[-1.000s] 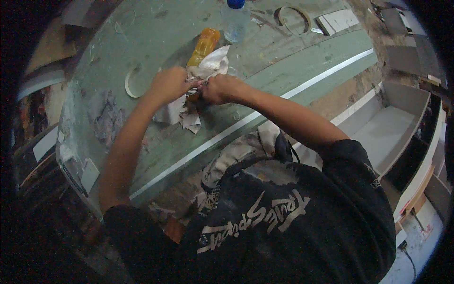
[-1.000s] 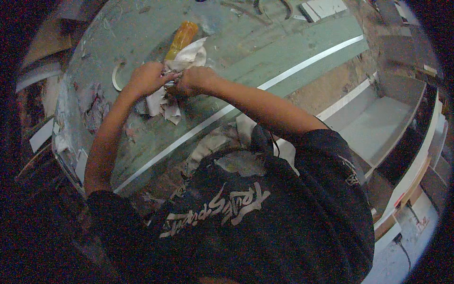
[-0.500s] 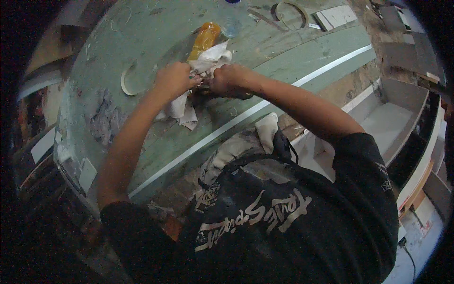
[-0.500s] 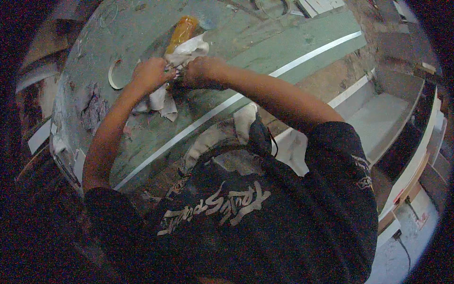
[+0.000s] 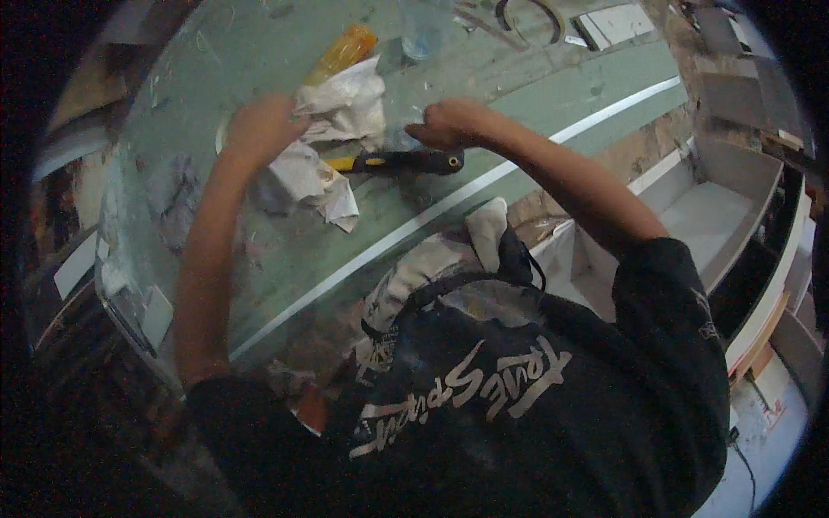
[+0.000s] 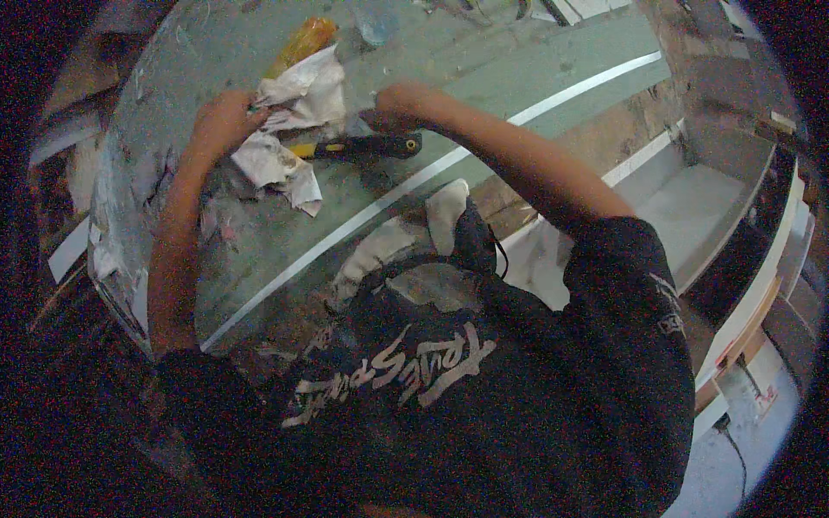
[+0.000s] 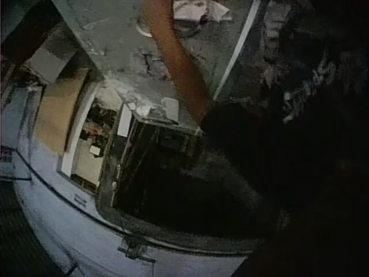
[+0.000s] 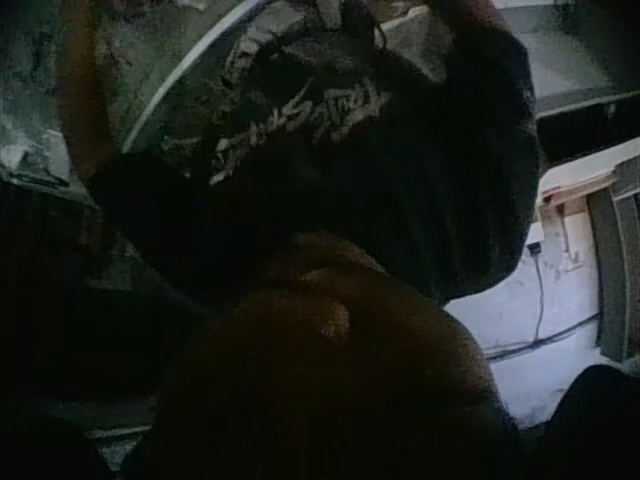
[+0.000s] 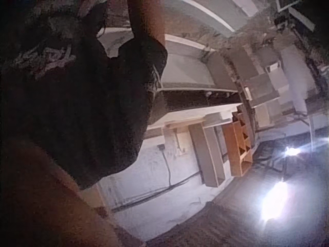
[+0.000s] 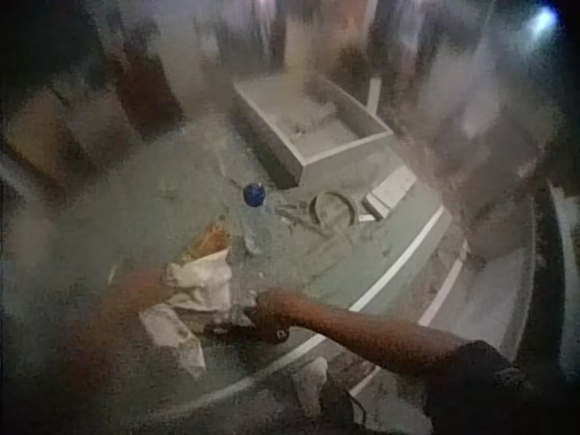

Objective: The person cleans a bottle cap using a cloth and then uses a small blade to remove or scrape the top of the cap.

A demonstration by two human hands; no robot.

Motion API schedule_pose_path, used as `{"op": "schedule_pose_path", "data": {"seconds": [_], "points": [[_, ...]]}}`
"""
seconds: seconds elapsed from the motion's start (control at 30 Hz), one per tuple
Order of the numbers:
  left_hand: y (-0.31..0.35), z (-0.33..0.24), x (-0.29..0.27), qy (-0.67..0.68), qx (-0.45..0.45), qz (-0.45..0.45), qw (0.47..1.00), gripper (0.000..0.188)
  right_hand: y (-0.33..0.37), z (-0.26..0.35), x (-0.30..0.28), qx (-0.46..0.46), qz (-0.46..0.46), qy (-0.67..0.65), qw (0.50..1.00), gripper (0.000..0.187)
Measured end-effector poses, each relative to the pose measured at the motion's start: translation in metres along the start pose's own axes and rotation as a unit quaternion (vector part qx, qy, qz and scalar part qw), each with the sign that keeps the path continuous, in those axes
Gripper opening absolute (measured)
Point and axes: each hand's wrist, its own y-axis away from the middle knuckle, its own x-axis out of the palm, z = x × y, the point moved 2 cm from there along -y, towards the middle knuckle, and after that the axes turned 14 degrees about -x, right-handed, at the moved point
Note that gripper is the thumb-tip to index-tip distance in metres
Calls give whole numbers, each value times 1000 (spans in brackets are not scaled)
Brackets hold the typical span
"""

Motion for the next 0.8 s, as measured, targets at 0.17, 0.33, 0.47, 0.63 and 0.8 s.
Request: {"op": "schedule_pose_path", "data": {"seconds": [0.17, 0.33, 0.47, 0.63, 0.8], "points": [[46, 18, -36, 94, -12, -82, 992, 47, 48, -38, 8, 18, -98, -240, 966, 57], [99, 4, -54, 227, -76, -83, 967, 61, 50, 23, 40, 93, -197, -506, 835, 49], [113, -15, -58, 278, -94, -124, 948, 56, 13, 67, 42, -26, -211, -603, 769, 55], [111, -19, -60, 322, -6, -210, 923, 40, -34, 106, 24, -131, -277, -488, 817, 57], [102, -22, -59, 314, 7, -240, 918, 32, -49, 125, 44, -123, -267, -569, 768, 57]]}}
